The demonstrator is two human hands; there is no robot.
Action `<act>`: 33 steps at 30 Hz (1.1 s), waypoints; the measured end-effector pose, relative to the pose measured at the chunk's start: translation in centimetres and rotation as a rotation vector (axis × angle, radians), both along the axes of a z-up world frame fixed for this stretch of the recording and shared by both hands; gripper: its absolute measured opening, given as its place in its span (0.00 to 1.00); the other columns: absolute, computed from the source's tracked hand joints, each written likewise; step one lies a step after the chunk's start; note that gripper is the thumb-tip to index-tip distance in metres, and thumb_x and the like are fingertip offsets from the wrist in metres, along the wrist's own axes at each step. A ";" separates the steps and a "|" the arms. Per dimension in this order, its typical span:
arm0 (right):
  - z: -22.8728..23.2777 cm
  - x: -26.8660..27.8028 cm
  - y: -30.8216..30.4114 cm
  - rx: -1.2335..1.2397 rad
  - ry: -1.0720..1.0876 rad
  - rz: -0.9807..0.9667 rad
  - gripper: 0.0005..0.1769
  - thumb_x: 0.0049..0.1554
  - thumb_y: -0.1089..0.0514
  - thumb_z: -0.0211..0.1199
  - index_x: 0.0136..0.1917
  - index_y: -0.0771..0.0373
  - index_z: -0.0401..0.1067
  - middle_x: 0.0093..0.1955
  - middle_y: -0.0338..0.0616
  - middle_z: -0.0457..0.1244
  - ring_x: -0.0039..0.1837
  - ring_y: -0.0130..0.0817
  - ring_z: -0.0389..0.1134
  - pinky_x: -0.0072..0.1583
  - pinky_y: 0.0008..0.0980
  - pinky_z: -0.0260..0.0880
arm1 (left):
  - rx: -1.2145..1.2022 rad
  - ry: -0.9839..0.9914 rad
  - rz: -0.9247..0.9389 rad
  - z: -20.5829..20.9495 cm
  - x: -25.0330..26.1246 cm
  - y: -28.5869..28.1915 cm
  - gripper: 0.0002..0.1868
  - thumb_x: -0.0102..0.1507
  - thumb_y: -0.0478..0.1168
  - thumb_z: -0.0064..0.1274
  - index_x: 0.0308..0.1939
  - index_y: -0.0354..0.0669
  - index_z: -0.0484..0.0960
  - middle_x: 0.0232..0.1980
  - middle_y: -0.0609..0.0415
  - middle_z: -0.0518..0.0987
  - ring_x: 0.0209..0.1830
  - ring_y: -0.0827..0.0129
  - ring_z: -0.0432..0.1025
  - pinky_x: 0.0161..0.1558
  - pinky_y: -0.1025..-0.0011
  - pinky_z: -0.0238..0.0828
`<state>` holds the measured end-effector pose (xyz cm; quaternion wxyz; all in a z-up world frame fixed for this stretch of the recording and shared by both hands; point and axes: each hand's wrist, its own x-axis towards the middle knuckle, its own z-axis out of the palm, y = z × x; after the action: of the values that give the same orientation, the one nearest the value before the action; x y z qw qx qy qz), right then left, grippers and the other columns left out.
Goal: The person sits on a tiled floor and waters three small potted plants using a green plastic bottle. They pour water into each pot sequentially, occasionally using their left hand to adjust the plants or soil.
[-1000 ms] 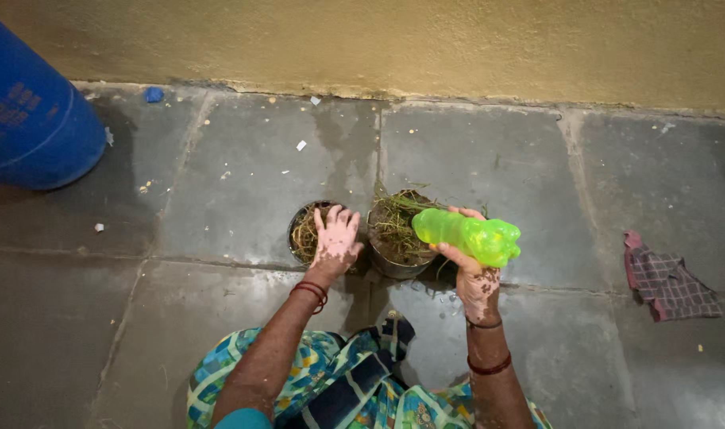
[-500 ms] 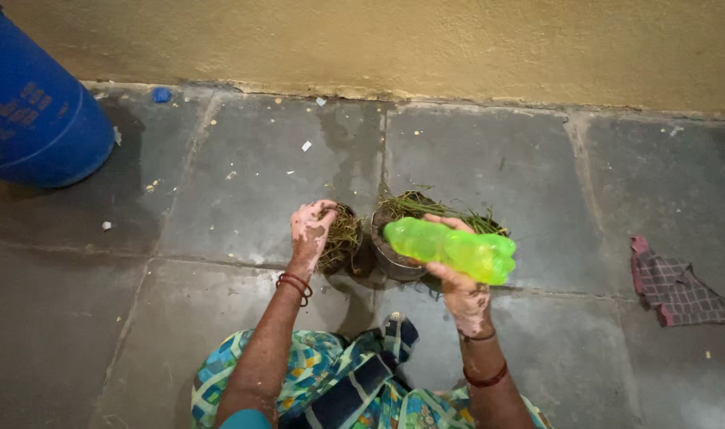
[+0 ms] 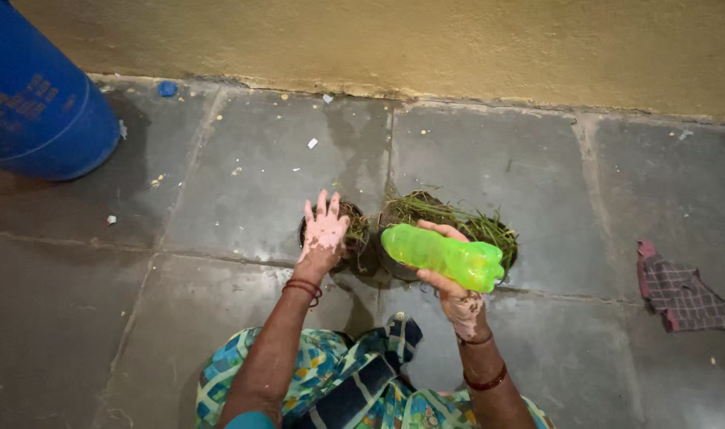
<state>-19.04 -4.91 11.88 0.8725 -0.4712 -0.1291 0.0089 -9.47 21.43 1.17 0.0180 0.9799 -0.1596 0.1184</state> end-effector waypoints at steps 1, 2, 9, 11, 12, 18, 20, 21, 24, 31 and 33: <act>0.1 0.0 -0.1 -0.021 -0.006 -0.013 0.40 0.48 0.71 0.71 0.72 0.69 0.61 0.73 0.52 0.60 0.70 0.44 0.66 0.67 0.47 0.74 | 0.040 -0.075 0.015 -0.4 0.5 0.0 0.15 0.55 0.40 0.61 0.45 0.46 0.81 0.75 0.36 0.64 0.77 0.38 0.52 0.71 0.34 0.43; 0.3 -0.1 -0.3 -0.042 -0.013 -0.027 0.40 0.48 0.71 0.71 0.73 0.69 0.62 0.73 0.53 0.60 0.71 0.44 0.65 0.68 0.47 0.74 | 0.003 -0.091 0.033 -0.7 0.8 0.2 0.15 0.54 0.39 0.59 0.45 0.44 0.81 0.74 0.36 0.64 0.77 0.39 0.52 0.71 0.34 0.43; 0.9 0.4 -1.7 0.008 -0.030 -0.072 0.40 0.49 0.71 0.70 0.73 0.69 0.62 0.71 0.53 0.61 0.71 0.47 0.65 0.66 0.48 0.75 | -0.169 -0.253 0.008 -1.8 1.1 0.8 0.09 0.58 0.37 0.55 0.41 0.40 0.81 0.68 0.40 0.71 0.75 0.44 0.57 0.74 0.34 0.43; 1.0 0.4 -2.0 0.029 -0.023 -0.088 0.39 0.48 0.70 0.70 0.72 0.68 0.62 0.72 0.52 0.60 0.71 0.46 0.65 0.65 0.49 0.76 | -0.153 -0.285 0.013 -1.8 1.2 0.8 0.07 0.59 0.37 0.55 0.40 0.40 0.81 0.67 0.41 0.73 0.75 0.45 0.60 0.75 0.34 0.43; 1.1 0.4 -2.1 0.039 -0.020 -0.095 0.39 0.48 0.70 0.70 0.71 0.68 0.62 0.72 0.51 0.60 0.71 0.46 0.65 0.64 0.49 0.76 | -0.143 -0.309 0.026 -1.6 1.3 1.0 0.06 0.60 0.36 0.55 0.40 0.40 0.80 0.66 0.42 0.74 0.74 0.46 0.61 0.76 0.34 0.43; 1.3 0.3 -2.5 -0.010 -0.038 -0.134 0.38 0.49 0.69 0.71 0.71 0.68 0.63 0.72 0.52 0.60 0.71 0.45 0.65 0.66 0.49 0.76 | -0.275 -0.270 -0.158 1.5 0.0 1.6 0.14 0.56 0.33 0.52 0.46 0.38 0.82 0.63 0.40 0.76 0.68 0.46 0.67 0.66 0.48 0.64; 1.2 0.6 -2.7 0.005 -0.024 -0.149 0.37 0.50 0.69 0.71 0.71 0.68 0.63 0.72 0.53 0.60 0.71 0.46 0.65 0.65 0.49 0.76 | -0.438 -0.113 -0.359 1.9 -1.5 1.2 0.17 0.56 0.31 0.50 0.49 0.41 0.82 0.56 0.45 0.80 0.58 0.54 0.73 0.58 0.59 0.75; 1.0 0.7 -2.8 0.012 -0.016 -0.157 0.37 0.51 0.69 0.70 0.71 0.68 0.63 0.72 0.53 0.60 0.70 0.46 0.65 0.64 0.49 0.76 | -0.566 -0.031 -0.459 1.6 -2.6 0.5 0.18 0.57 0.30 0.49 0.50 0.43 0.83 0.51 0.50 0.83 0.50 0.62 0.78 0.54 0.65 0.80; 0.4 0.7 -3.3 0.061 0.016 -0.159 0.37 0.50 0.70 0.70 0.72 0.67 0.62 0.72 0.53 0.60 0.70 0.47 0.66 0.63 0.50 0.77 | -0.185 0.258 -0.308 -0.8 -4.7 -3.0 0.14 0.57 0.32 0.51 0.45 0.48 0.83 0.38 0.50 0.82 0.40 0.59 0.78 0.39 0.63 0.78; -0.4 1.0 -3.9 0.044 0.009 -0.176 0.36 0.51 0.72 0.68 0.71 0.66 0.62 0.73 0.54 0.60 0.71 0.49 0.65 0.63 0.53 0.77 | -0.096 0.227 -0.146 -4.2 -4.0 -3.0 0.04 0.54 0.35 0.55 0.32 0.45 0.85 0.34 0.47 0.83 0.38 0.55 0.79 0.39 0.61 0.77; -0.3 1.0 -4.0 0.036 0.013 -0.183 0.36 0.51 0.72 0.68 0.71 0.66 0.62 0.73 0.54 0.60 0.71 0.49 0.65 0.62 0.53 0.77 | -0.148 0.213 -0.148 -4.1 -3.5 -2.4 0.04 0.54 0.35 0.55 0.30 0.45 0.86 0.33 0.46 0.83 0.37 0.54 0.79 0.39 0.60 0.77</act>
<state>-18.04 -8.89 11.59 0.8788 -0.4652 -0.0800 -0.0701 -13.00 19.02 -2.96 0.1159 0.9684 -0.2194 0.0238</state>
